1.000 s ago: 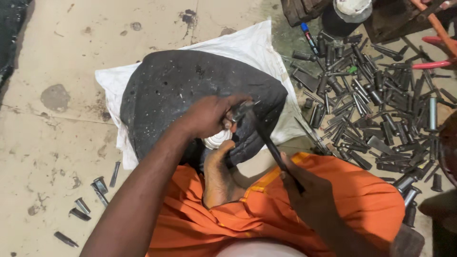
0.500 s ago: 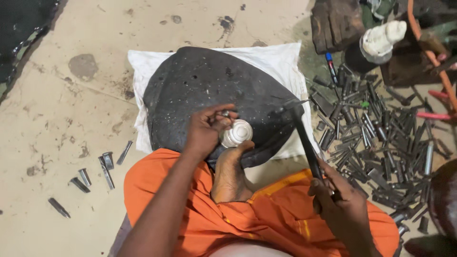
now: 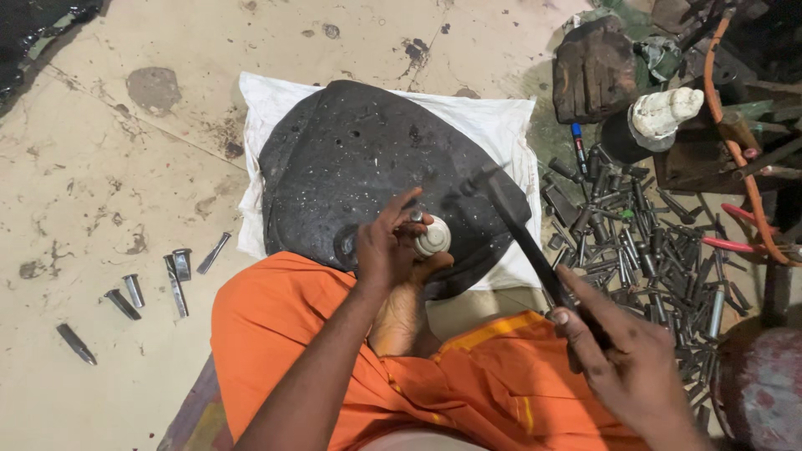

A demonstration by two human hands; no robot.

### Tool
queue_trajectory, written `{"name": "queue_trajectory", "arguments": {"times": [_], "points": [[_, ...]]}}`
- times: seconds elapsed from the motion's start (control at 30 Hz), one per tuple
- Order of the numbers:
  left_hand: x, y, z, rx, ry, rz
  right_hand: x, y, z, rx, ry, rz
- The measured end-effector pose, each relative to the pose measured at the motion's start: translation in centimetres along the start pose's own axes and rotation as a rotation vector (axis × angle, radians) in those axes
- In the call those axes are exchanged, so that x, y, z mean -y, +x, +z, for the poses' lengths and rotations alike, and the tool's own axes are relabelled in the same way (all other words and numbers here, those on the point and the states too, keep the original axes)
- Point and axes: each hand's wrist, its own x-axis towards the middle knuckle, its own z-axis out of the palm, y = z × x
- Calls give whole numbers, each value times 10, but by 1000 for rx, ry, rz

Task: The person sits on the floor and uses a hammer and chisel to shape a small metal piece placed on a white ceramic object. They repeatedly strike the chisel to refine the metal's form, occasionally adjusting its position.

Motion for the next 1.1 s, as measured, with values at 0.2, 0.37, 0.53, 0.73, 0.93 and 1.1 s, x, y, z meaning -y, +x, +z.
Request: {"name": "queue_trajectory", "arguments": {"times": [0.2, 0.37, 0.53, 0.73, 0.93, 1.1], "points": [[-2, -2, 1, 2, 35, 47, 36, 8, -18, -177, 48, -512], [-5, 4, -3, 27, 9, 110, 20, 30, -3, 292, -292, -271], [-3, 7, -2, 65, 31, -5, 2, 29, -1, -184, -39, -697], [0, 19, -2, 88, 69, 25, 21, 38, -6, 223, -182, -334], [-5, 23, -4, 172, -29, -75, 26, 43, -12, 243, -329, -381], [-6, 29, -4, 202, -56, -126, 25, 48, -12, 31, -86, -385]]}}
